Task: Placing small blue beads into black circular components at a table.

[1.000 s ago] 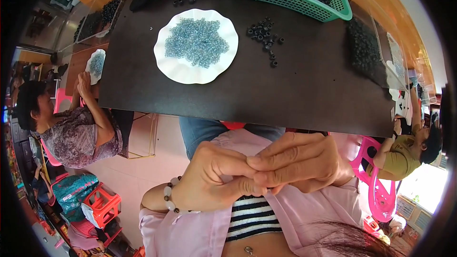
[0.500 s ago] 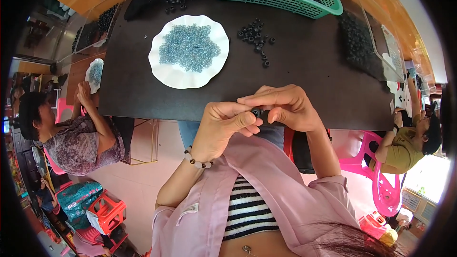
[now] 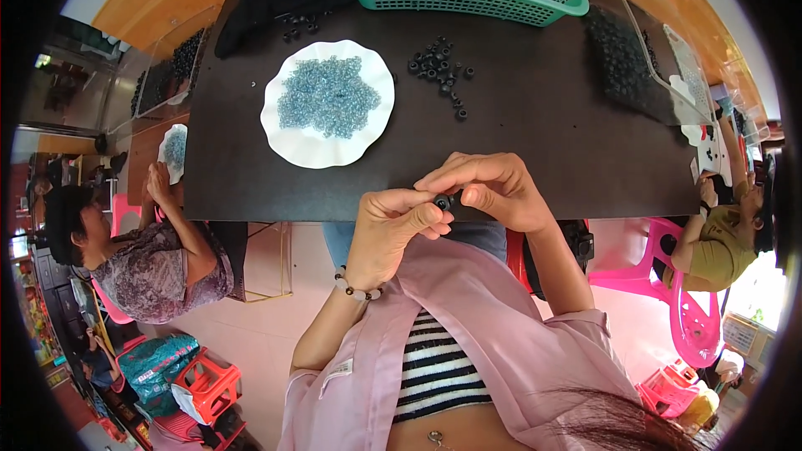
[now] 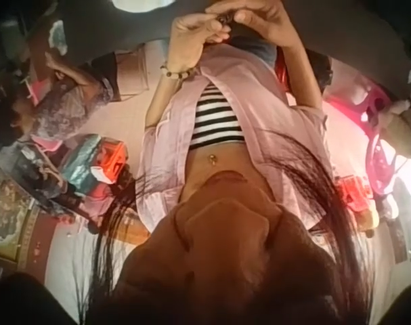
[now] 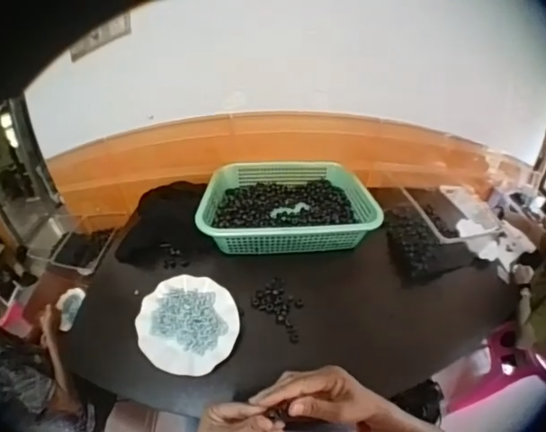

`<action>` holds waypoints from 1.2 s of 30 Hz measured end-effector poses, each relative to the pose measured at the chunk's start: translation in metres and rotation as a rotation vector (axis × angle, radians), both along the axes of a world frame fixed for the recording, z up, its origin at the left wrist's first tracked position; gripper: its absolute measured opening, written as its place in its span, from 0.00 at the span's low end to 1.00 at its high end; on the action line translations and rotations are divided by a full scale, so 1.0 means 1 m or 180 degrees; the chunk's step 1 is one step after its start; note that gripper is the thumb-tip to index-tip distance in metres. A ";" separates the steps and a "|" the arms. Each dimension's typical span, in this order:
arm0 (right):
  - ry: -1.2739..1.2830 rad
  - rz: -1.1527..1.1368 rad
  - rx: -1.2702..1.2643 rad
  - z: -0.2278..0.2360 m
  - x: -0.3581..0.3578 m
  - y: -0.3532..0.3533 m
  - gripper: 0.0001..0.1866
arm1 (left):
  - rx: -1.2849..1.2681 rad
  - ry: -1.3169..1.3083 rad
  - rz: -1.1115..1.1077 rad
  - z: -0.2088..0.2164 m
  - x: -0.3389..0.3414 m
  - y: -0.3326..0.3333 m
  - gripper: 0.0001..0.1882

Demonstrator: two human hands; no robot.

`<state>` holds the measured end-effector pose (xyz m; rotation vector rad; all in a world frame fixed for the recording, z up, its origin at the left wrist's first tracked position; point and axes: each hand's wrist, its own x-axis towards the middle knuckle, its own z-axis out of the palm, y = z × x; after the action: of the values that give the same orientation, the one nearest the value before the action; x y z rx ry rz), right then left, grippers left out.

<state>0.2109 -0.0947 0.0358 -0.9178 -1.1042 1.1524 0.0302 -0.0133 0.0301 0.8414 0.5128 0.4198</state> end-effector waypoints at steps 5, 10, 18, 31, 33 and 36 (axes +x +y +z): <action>0.0256 0.0124 0.0009 -0.001 -0.004 0.000 0.20 | 0.0153 -0.0056 -0.0153 -0.002 -0.002 0.001 0.10; 0.0334 0.0379 0.0062 0.003 -0.008 -0.003 0.22 | 0.0211 0.0067 -0.0337 0.006 -0.003 0.001 0.10; 0.0000 0.0153 0.0462 -0.005 -0.008 -0.001 0.20 | 0.0258 -0.0083 -0.0411 0.000 -0.006 -0.001 0.08; -0.0908 -0.0547 0.0927 -0.002 -0.016 -0.012 0.16 | 0.0638 0.0062 -0.0299 0.013 -0.008 -0.009 0.09; -0.1008 -0.0587 0.0971 -0.001 -0.016 -0.012 0.16 | 0.0584 0.0025 -0.0326 0.013 -0.009 -0.011 0.09; -0.1058 -0.0633 0.0987 0.003 -0.018 -0.011 0.18 | 0.0455 -0.0030 -0.0303 0.013 -0.010 -0.011 0.09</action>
<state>0.1929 -0.1052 0.0384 -0.9680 -1.3799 0.6556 0.0204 -0.0247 0.0435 0.9971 0.4357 0.3759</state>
